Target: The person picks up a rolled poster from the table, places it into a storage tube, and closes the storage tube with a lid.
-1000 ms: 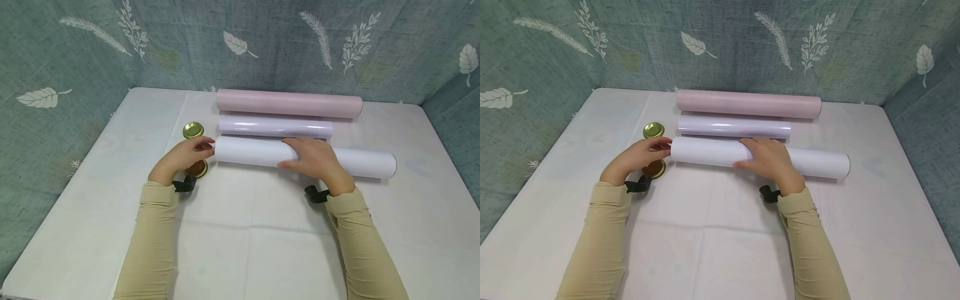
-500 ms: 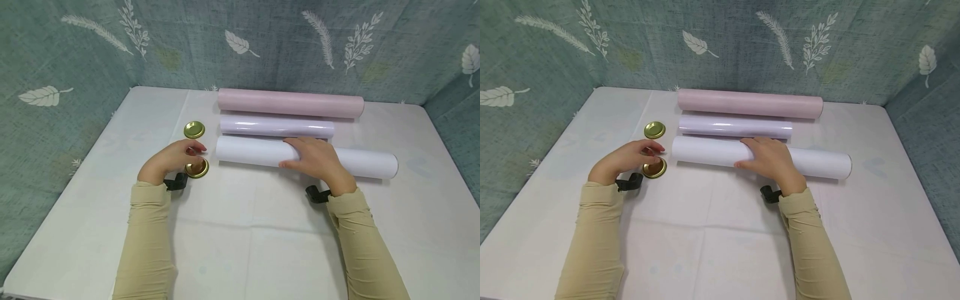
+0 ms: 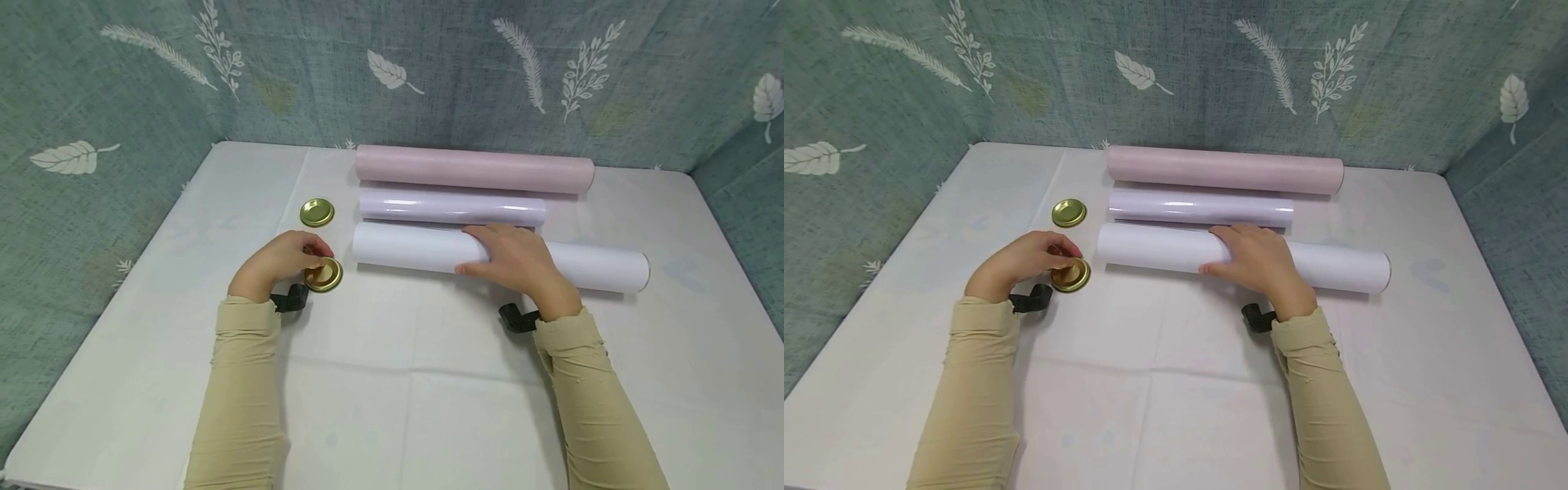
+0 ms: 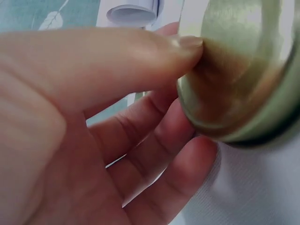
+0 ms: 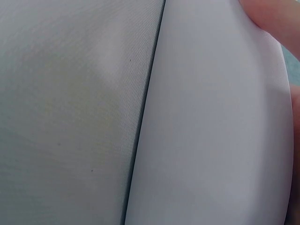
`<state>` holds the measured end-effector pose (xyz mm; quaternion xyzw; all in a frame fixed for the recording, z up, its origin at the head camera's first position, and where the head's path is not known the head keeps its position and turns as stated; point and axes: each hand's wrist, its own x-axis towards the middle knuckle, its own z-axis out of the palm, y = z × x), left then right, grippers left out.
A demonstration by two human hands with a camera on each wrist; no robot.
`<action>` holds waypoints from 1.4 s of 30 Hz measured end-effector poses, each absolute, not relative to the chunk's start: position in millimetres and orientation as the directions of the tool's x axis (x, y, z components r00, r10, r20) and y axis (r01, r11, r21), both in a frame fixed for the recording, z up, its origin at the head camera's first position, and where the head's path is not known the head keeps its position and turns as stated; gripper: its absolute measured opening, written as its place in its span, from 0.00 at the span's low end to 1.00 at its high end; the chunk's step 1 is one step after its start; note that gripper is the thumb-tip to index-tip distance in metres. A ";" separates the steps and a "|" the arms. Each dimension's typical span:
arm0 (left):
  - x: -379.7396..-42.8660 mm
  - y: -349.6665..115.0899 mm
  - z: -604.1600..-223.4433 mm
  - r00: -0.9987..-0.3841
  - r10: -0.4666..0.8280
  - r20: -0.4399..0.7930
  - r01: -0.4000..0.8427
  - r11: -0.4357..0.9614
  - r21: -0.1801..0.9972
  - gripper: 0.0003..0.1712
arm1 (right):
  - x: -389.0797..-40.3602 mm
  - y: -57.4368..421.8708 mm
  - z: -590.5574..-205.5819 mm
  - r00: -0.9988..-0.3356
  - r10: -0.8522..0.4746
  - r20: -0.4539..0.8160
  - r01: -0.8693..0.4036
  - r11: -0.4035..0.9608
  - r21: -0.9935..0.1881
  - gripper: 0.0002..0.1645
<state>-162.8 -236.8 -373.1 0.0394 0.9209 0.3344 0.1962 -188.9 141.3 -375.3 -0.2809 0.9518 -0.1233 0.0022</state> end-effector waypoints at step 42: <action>-170.3 -206.7 -383.6 -0.969 0.075 -0.236 -0.024 0.920 0.390 0.35 | -188.2 141.5 -374.7 -0.844 -0.531 0.075 -0.532 0.813 -0.236 0.48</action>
